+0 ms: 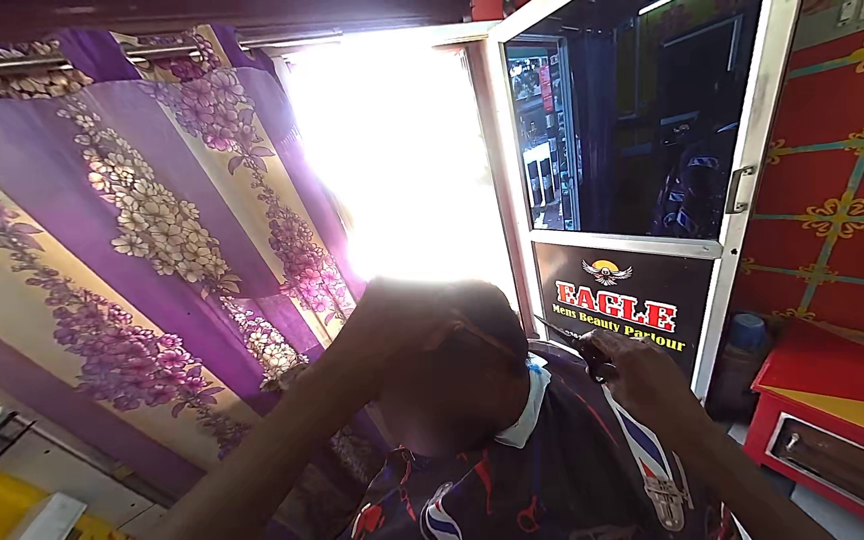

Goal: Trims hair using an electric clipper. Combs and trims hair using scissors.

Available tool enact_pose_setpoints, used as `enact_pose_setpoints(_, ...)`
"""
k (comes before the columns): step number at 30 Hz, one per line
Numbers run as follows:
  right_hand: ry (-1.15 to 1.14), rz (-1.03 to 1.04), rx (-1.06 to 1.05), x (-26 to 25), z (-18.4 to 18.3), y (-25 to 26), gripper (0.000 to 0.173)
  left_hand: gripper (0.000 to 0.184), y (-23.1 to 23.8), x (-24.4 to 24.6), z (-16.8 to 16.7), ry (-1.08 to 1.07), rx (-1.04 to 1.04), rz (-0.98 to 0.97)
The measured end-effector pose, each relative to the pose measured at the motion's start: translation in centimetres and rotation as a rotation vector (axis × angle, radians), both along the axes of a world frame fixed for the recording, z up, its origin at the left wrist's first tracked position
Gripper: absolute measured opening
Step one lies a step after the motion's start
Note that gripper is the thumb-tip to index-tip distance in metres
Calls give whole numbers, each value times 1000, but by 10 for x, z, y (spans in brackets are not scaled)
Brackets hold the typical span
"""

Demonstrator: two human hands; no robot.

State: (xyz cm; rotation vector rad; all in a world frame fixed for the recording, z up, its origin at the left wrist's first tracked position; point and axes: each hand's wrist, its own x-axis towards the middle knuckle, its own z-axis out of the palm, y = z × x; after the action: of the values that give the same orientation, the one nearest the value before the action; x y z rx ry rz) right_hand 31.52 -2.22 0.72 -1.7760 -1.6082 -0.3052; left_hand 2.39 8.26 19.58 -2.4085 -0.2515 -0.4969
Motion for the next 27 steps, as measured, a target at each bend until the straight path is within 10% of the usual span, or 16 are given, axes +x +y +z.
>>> enact_pose_setpoints(19,-176,163,-64,3,27,25,61,23,12,14,7,-119,6,-98)
enact_pose_setpoints(27,-197,203,51,-9,39,25,36,39,10,13,11,-118,-58,-111)
